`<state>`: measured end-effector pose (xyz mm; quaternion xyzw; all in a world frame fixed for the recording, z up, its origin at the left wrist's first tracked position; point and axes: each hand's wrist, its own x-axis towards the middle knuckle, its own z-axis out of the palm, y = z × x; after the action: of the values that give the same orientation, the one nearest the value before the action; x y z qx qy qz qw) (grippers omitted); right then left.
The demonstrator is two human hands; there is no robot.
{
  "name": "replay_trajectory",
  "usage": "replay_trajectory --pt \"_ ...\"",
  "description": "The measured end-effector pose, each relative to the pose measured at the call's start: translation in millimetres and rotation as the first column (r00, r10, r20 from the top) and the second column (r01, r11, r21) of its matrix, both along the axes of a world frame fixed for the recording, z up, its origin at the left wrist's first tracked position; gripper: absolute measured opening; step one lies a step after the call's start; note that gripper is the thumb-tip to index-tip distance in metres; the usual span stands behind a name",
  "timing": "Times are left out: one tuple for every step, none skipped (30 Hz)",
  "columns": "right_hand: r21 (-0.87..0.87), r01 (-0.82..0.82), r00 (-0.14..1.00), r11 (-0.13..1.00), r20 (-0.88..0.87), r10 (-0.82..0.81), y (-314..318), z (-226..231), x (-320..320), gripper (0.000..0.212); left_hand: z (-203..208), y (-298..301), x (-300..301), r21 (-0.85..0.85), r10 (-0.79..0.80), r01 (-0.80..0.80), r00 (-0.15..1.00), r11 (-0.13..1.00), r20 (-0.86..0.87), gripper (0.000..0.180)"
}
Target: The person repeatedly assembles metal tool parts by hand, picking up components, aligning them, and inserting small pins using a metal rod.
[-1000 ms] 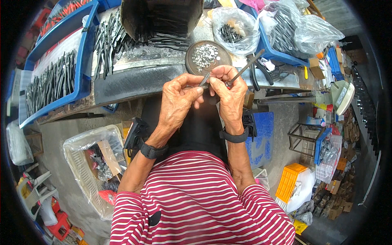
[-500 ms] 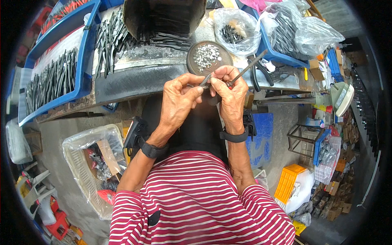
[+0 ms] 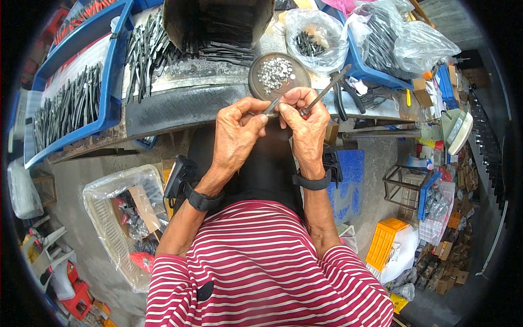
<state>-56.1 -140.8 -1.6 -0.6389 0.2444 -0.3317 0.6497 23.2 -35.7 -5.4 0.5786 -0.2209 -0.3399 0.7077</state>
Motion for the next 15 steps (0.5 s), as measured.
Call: replay_trajectory --pt "0.001 -0.002 1.000 1.000 -0.005 0.002 -0.2 -0.3 -0.1 0.016 0.0 0.1 -0.1 0.021 0.004 -0.004 0.999 1.000 0.033 0.016" --pt "0.003 -0.002 1.000 1.000 -0.005 0.002 -0.5 -1.0 -0.1 0.016 -1.1 -0.4 -0.7 0.024 0.004 -0.005 0.999 1.000 0.033 0.016" --pt "-0.005 -0.002 1.000 1.000 0.001 0.002 -0.2 -1.2 -0.6 0.015 -2.7 -0.7 -2.0 0.019 0.029 -0.031 0.996 0.999 0.088 0.015" --pt "-0.013 -0.002 1.000 1.000 0.006 0.002 0.2 -1.2 -1.0 0.014 -3.5 -0.7 -2.8 0.013 0.055 -0.057 0.988 0.998 0.143 0.015" --pt "-0.016 -0.001 1.000 1.000 0.006 0.001 1.1 -0.8 -1.3 0.014 -2.0 0.3 -2.7 0.010 0.054 -0.056 0.988 0.998 0.144 0.015" --pt "-0.005 0.005 1.000 1.000 0.031 -0.005 1.5 -1.3 -1.2 0.014 0.3 1.0 -1.9 0.010 0.017 -0.018 0.998 1.000 0.058 0.015" --pt "0.007 0.011 0.998 1.000 0.056 -0.011 1.6 -1.6 -1.2 0.014 1.3 1.6 -1.2 0.006 -0.020 0.021 0.999 1.000 -0.028 0.015" --pt "0.008 0.010 0.998 1.000 0.055 -0.011 0.9 -1.9 -1.3 0.014 0.7 1.7 0.1 0.008 -0.020 0.020 0.999 1.000 -0.028 0.015" --pt "0.027 -0.006 0.998 1.000 0.059 0.005 0.0 -1.8 -1.7 0.014 0.0 1.7 2.1 -0.008 -0.030 0.030 0.999 1.000 -0.044 0.015" --pt "0.046 -0.023 0.998 0.999 0.062 0.020 -0.4 -1.7 -2.0 0.013 -0.6 1.6 2.9 -0.025 -0.040 0.039 0.997 0.999 -0.060 0.015" --pt "0.046 -0.023 0.998 0.999 0.062 0.021 -0.2 -1.4 -2.1 0.013 -1.3 1.6 1.9 -0.025 -0.040 0.039 0.997 0.999 -0.060 0.015" --pt "0.039 -0.019 0.999 0.999 0.047 0.017 0.1 -1.4 -2.1 0.013 -2.5 1.3 0.4 -0.008 -0.010 0.010 1.000 1.000 0.015 0.015" --pt "0.031 -0.014 0.999 0.999 0.032 0.013 0.5 -1.4 -2.0 0.013 -3.5 0.9 -0.8 0.006 0.019 -0.019 0.996 1.000 0.090 0.015" --pt "0.031 -0.014 0.999 0.999 0.032 0.013 0.7 -1.5 -1.9 0.013 -4.0 0.5 -1.5 0.006 0.019 -0.019 0.996 1.000 0.089 0.015" --pt "0.035 -0.011 0.999 0.999 0.040 0.009 1.0 -1.5 -1.7 0.013 -4.2 0.1 -2.0 0.005 0.028 -0.029 0.993 1.000 0.118 0.015"
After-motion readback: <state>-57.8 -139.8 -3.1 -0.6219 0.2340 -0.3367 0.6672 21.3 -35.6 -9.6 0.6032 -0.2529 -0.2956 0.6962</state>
